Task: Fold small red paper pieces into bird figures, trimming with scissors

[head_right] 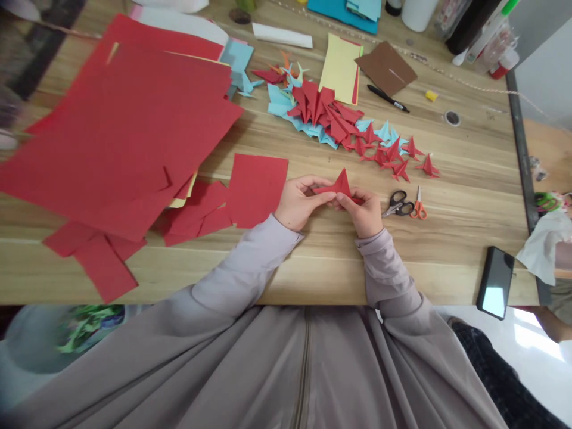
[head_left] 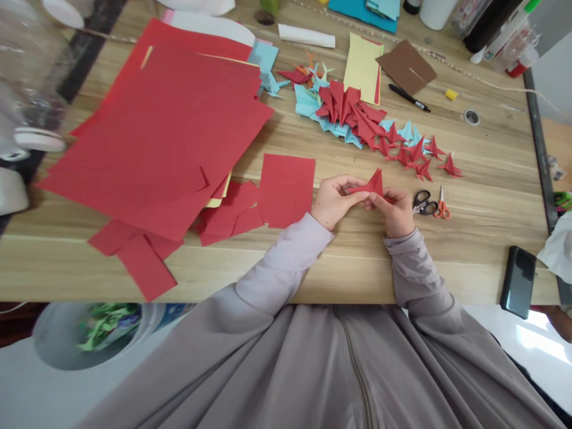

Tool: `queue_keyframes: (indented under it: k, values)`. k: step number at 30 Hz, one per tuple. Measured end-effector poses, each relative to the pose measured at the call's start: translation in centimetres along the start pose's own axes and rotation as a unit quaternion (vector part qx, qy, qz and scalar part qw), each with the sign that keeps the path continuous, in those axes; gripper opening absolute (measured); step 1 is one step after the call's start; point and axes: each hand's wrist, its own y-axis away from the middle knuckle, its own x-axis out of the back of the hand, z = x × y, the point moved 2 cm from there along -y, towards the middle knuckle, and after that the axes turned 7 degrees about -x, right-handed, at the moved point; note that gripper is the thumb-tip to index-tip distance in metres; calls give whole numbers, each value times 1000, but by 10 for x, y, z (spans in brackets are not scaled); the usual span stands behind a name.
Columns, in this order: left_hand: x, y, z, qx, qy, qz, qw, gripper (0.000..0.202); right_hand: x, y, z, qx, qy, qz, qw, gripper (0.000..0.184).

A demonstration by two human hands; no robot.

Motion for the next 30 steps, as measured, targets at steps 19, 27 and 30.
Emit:
queue_keyframes:
  k: [19,27,30]
  values:
    - [4,-3,-4,-5,-8,12,1000,40,-1,-2,2,-55,-41,17,998,27]
    - [2,-1,-1,9,-4,-2,1000,36,-1,-1,-2,19,7,17,1000,22]
    - [3,-1,-3,14,8,-10,1000,36,0,-2,0,-11,-13,7,1000,24]
